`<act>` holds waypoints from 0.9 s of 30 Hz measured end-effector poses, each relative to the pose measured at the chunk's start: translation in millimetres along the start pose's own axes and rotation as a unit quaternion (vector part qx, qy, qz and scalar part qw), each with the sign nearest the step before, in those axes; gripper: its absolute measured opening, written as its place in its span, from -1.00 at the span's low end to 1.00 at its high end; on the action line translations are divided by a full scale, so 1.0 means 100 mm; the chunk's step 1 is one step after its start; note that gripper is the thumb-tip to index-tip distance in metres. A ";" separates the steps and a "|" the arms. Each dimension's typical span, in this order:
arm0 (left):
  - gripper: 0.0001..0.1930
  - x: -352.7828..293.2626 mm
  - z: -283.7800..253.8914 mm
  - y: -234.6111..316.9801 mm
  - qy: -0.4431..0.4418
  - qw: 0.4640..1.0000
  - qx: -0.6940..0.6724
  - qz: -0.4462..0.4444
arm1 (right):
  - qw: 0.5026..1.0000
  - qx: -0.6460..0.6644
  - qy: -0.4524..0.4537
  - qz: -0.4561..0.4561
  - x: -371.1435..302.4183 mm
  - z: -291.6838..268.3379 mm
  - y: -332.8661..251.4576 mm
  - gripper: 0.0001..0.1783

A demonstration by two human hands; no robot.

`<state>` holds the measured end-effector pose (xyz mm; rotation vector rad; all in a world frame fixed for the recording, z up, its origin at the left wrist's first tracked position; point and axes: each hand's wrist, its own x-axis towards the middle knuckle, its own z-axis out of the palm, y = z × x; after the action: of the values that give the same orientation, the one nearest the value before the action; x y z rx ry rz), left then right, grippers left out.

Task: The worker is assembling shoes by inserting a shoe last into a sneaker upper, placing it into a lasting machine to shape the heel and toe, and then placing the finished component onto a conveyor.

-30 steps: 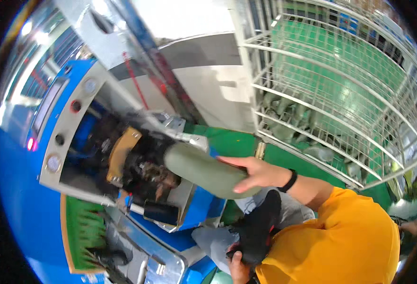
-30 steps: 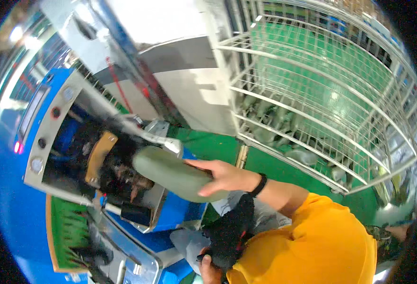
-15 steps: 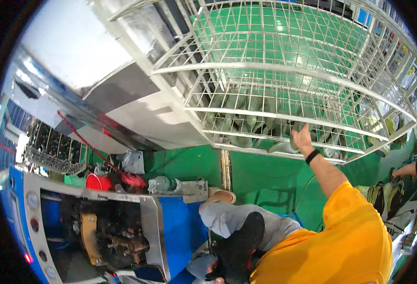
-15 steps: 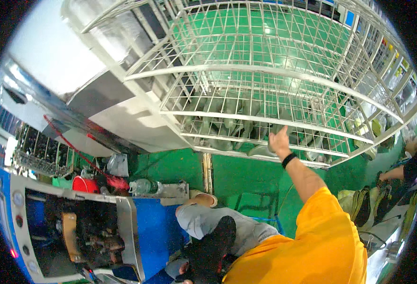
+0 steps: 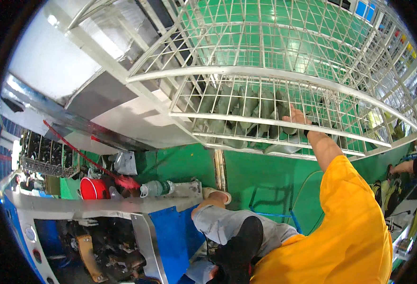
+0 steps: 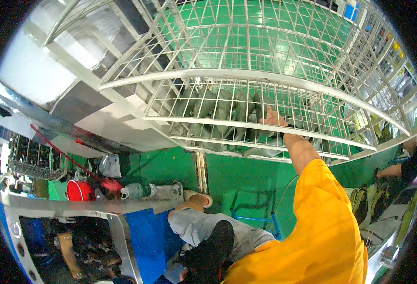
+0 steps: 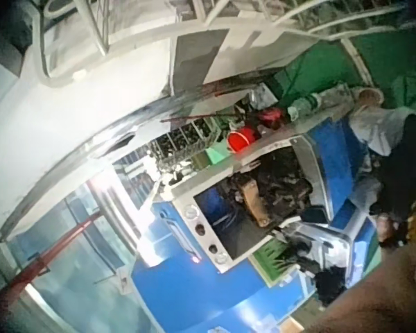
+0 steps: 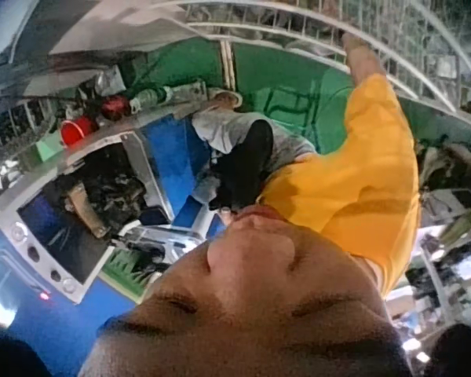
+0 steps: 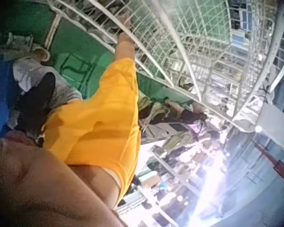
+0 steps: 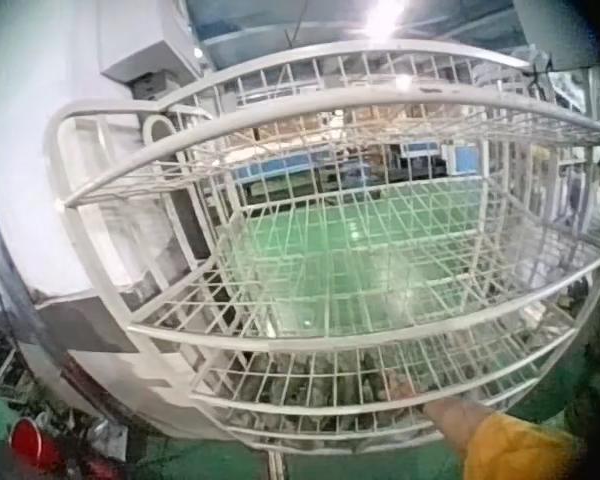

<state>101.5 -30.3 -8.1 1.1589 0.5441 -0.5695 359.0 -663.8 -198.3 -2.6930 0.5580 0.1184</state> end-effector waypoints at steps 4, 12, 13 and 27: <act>-0.34 -0.13 -0.05 -0.09 0.019 0.999 -0.016 0.037 | 0.988 -0.127 0.050 0.066 -0.03 0.01 -0.57 -0.21; -0.41 -1.59 -1.14 -0.80 0.090 0.954 -0.046 0.282 | 0.968 0.031 0.148 -0.203 -1.43 1.24 -2.51 -0.34; -0.49 -1.63 -1.42 -0.83 0.107 0.918 0.006 0.381 | 0.965 0.082 0.052 -0.245 -1.66 1.33 -2.72 -0.32; -0.62 -3.12 -2.52 -0.66 0.683 0.597 0.420 -0.027 | 0.841 -0.178 -0.169 -0.482 -3.10 1.84 -4.28 -0.02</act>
<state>-198.1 230.2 76.2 2.4651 1.7506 0.2491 243.9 -116.6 -167.6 -2.8407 -1.0245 0.4257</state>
